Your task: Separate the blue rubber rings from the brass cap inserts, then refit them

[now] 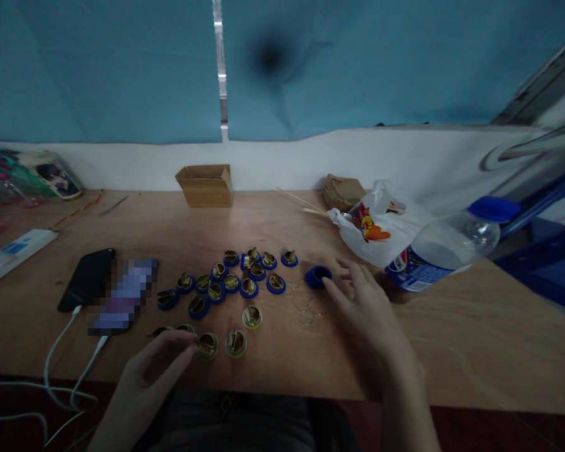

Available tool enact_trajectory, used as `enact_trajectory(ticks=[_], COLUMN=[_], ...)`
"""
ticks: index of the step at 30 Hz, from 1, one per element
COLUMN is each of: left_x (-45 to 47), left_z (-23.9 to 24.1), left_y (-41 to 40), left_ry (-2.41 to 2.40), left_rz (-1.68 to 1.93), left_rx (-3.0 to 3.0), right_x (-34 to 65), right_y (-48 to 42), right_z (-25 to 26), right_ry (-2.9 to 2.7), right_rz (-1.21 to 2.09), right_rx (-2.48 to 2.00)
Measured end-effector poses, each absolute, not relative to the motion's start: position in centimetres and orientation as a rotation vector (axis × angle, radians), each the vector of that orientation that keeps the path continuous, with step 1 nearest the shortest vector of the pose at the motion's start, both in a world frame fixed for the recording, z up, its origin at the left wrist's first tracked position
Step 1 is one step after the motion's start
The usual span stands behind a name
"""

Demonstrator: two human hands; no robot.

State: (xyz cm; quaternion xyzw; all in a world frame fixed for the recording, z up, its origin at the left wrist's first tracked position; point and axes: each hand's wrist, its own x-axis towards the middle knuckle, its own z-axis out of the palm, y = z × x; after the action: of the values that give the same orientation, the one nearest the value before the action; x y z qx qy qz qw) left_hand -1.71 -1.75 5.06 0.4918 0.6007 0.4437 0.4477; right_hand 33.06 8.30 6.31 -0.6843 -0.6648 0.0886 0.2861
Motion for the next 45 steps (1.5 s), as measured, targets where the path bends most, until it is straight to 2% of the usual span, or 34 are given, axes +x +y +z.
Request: enact_trajectory(ticks=[8, 15, 19, 23, 27, 33, 40, 45], left_x=[-1.1, 0.2, 0.4, -1.3, -3.5, -3.7, 0.4, 1.8], left_z=[2.7, 1.2, 2.6, 4.4, 5.3, 5.6, 6.6, 7.1], left_y=[-1.4, -0.7, 0.3, 0.7, -0.1, -1.5, -1.7, -1.3], left_ry=[1.698, 1.714, 1.629, 1.592, 1.687, 1.625, 1.368, 1.278], left_rz=[0.901, 0.824, 0.882, 0.936, 1.018, 1.125, 1.046, 1.011], left_rx=[1.895, 1.992, 1.974, 1.988, 1.997, 1.951, 1.577, 1.717], right_x=[32.2, 25.7, 23.2, 22.2, 22.0, 22.4, 22.2, 21.9], right_y=[2.1, -3.0, -3.4, -1.6, 2.4, 7.7, 6.5, 7.0], right_z=[6.6, 2.9, 1.7, 2.5, 4.4, 5.6, 6.3, 5.9], right_ry=[-1.315, -1.021, -1.221, -1.502, -1.693, -1.830, -1.879, -1.905], right_rz=[0.098, 0.316, 0.336, 0.283, 0.217, 0.161, 0.102, 0.097], right_rx=[-1.956, -1.803, -1.709, -1.638, -1.811, -1.840, -1.809, -1.853])
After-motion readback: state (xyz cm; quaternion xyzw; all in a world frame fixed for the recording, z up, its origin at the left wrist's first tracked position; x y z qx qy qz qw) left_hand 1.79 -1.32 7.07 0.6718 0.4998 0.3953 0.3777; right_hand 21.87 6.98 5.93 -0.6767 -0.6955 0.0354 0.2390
